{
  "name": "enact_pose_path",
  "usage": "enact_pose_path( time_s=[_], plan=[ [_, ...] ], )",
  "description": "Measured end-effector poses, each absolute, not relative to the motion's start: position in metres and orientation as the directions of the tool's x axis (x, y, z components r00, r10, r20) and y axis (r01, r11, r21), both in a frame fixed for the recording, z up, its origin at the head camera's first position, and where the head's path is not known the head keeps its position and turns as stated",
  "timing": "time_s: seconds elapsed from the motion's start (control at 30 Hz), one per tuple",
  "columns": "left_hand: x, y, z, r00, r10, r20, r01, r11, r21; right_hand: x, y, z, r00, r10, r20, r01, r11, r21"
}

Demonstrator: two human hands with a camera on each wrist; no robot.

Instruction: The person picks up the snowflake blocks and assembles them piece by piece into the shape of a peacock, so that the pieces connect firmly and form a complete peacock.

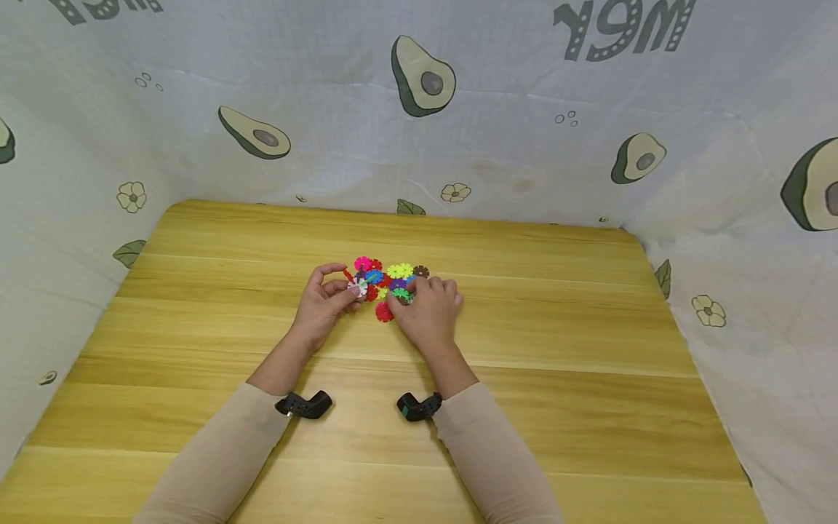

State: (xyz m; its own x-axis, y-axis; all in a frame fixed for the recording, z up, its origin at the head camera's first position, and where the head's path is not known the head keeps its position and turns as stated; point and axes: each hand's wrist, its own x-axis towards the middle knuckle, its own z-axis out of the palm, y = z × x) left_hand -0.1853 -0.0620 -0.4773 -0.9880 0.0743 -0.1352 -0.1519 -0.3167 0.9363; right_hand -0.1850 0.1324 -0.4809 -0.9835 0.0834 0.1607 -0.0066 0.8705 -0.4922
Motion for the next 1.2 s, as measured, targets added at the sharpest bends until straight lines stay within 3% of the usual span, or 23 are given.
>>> enact_pose_path(
  time_s=[0.17, 0.37, 0.57, 0.93, 1.2],
  plan=[
    [-0.1855, -0.0617, -0.4782, -0.989, 0.065, -0.131, -0.145, -0.314, 0.938, -0.1854, 0.1315, -0.4821, -0.983, 0.079, 0.163, -0.029, 0.819, -0.573],
    [-0.1859, -0.0620, -0.4792, -0.989, 0.060, -0.133, -0.145, -0.324, 0.935, -0.1870, 0.1328, -0.4842, -0.971, 0.066, 0.229, -0.130, 0.660, -0.740],
    [-0.1867, -0.0615, -0.4798, -0.990, 0.049, -0.130, -0.139, -0.325, 0.935, -0.1876, 0.1322, -0.4849, -0.951, 0.066, 0.303, -0.230, 0.507, -0.831],
    [-0.1863, -0.0610, -0.4794, -0.991, 0.055, -0.125, -0.135, -0.306, 0.942, -0.1840, 0.1307, -0.4862, -0.935, -0.043, 0.353, -0.347, 0.322, -0.881],
    [-0.1864, -0.0619, -0.4796, -0.989, 0.076, -0.126, -0.144, -0.312, 0.939, -0.1830, 0.1293, -0.4866, -0.924, -0.106, 0.368, -0.383, 0.286, -0.878]
  ],
)
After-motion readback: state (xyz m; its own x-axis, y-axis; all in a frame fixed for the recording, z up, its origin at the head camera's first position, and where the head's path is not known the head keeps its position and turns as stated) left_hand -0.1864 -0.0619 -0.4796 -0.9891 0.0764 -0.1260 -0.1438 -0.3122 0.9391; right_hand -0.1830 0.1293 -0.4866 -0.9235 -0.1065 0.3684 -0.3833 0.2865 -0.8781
